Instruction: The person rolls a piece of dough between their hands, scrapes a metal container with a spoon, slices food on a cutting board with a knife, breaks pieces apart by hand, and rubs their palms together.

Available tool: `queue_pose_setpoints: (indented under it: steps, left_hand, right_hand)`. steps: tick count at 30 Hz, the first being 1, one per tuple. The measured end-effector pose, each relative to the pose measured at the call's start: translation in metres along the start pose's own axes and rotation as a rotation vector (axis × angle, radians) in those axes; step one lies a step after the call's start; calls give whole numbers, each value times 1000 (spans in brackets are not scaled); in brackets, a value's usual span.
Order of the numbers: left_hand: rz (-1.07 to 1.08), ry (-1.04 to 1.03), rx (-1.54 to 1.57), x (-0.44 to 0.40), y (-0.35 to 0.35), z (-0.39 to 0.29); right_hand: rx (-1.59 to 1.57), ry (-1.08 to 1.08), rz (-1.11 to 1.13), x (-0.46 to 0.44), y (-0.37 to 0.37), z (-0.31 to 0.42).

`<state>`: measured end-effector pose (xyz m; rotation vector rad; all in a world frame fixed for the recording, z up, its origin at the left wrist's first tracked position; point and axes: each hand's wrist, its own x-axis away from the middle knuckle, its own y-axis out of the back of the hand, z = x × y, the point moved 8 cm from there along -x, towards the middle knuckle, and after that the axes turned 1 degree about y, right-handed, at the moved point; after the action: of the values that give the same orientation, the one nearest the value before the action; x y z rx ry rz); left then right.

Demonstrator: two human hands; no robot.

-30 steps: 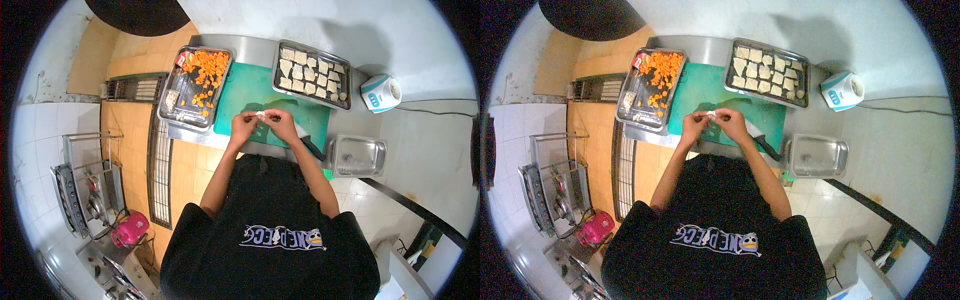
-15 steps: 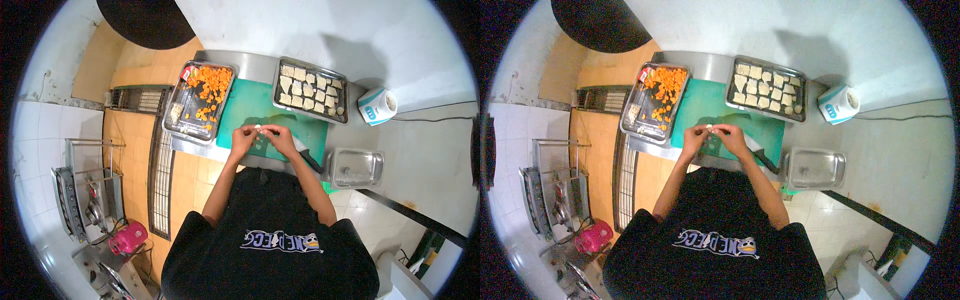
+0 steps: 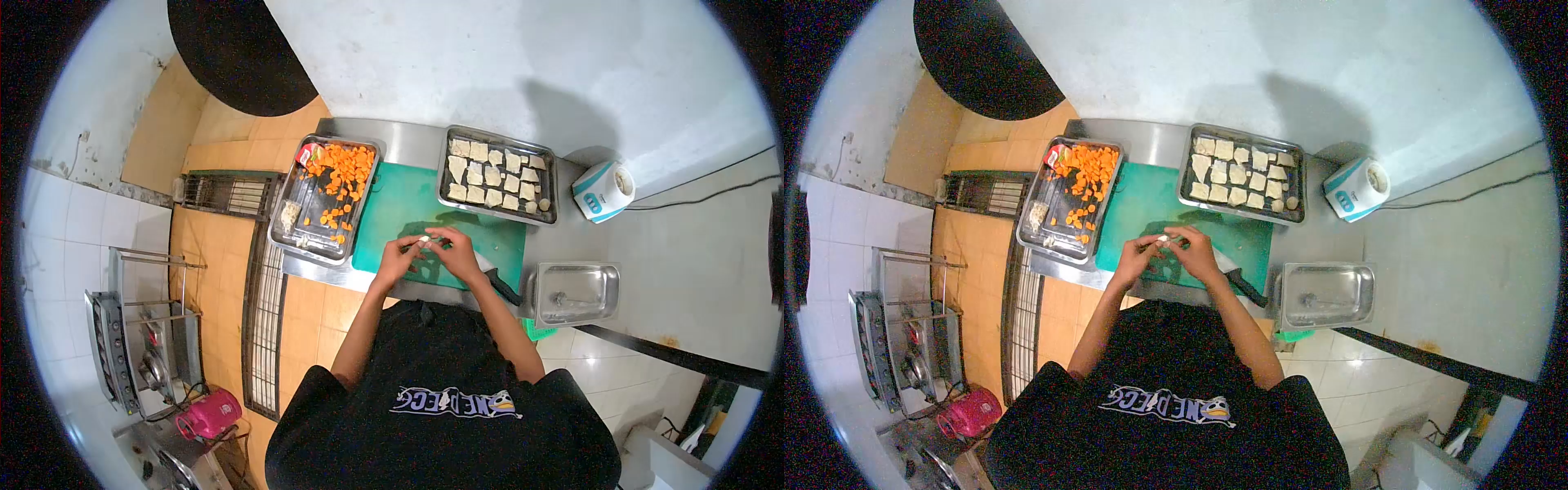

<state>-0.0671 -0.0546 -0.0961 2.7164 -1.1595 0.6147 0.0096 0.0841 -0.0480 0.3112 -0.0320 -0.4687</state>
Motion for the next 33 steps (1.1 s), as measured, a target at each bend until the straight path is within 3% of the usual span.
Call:
queue_pose_setpoints:
  steps: [7,10,13,15,21,33]
  left_hand:
    - [-62,-84,-3,-1,6,-3]
    - [-108,-73,118,5,5,-11]
    - [-94,-209,25,10,-1,-30]
    - [-107,-245,-24,11,1,-32]
    - [-135,-286,-123,17,3,-45]
    - [-115,-259,-107,15,4,-45]
  right_hand:
    - [44,-13,41,3,-6,-1]
    - [-112,-22,0,3,-10,-24]
    - [-220,-178,21,5,-12,-34]
    - [-392,-398,91,11,-17,-39]
    - [-565,-507,144,16,-23,-43]
    - [-566,-485,122,13,-18,-42]
